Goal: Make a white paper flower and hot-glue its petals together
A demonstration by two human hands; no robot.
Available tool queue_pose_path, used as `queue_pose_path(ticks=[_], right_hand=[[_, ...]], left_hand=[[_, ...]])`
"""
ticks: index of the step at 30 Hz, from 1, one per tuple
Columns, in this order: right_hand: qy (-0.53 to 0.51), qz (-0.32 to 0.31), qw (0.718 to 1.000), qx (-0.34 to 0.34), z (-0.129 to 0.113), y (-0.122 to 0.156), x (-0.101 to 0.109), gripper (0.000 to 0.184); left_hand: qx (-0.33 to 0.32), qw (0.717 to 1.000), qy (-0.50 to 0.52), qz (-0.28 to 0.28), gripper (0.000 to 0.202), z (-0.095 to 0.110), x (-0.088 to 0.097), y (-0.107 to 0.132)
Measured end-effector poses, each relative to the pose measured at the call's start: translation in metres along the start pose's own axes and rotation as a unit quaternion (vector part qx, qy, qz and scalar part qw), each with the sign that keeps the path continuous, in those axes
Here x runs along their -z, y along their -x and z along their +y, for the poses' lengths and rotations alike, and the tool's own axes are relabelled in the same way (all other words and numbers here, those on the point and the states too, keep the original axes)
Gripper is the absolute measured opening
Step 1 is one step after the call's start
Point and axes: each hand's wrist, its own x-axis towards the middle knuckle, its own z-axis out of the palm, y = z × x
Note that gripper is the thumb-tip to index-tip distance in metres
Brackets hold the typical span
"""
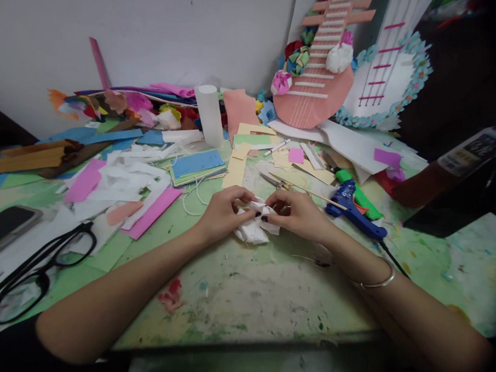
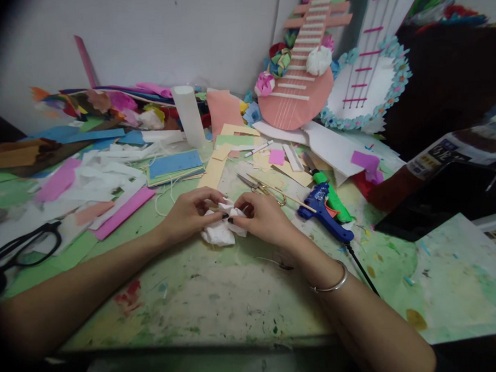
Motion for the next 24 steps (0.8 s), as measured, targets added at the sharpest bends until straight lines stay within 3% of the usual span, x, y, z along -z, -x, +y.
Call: queue_pose_path(ticks=[5, 10, 18, 21, 24], right_hand=[[0.045, 0.014, 0.999, 0.014, -0.003, 0.002, -0.004, 0.012], [0.085, 0.026, 0.995, 0.037, -0.004, 0.002, -0.006, 0.01], [0.115, 0.024, 0.992, 0.034, -0.005, 0.001, -0.007, 0.01], [0.126, 0.016, 0.992, 0.028, -0.006, 0.001, -0.006, 0.01], [0.122, 0.026, 0.992, 0.022, -0.009, 0.0, 0.008, 0.016]], left_hand=[[-0.046, 0.998, -0.037, -0.003, 0.023, 0.0, -0.003, 0.0], [-0.101, 0.991, -0.088, 0.026, 0.015, -0.007, -0.006, 0.001], [-0.254, 0.934, -0.236, 0.085, 0.011, -0.01, -0.007, 0.002], [-0.288, 0.917, -0.27, 0.063, 0.011, -0.01, -0.007, 0.003], [-0.275, 0.923, -0.268, 0.028, 0.012, -0.012, -0.006, 0.004]])
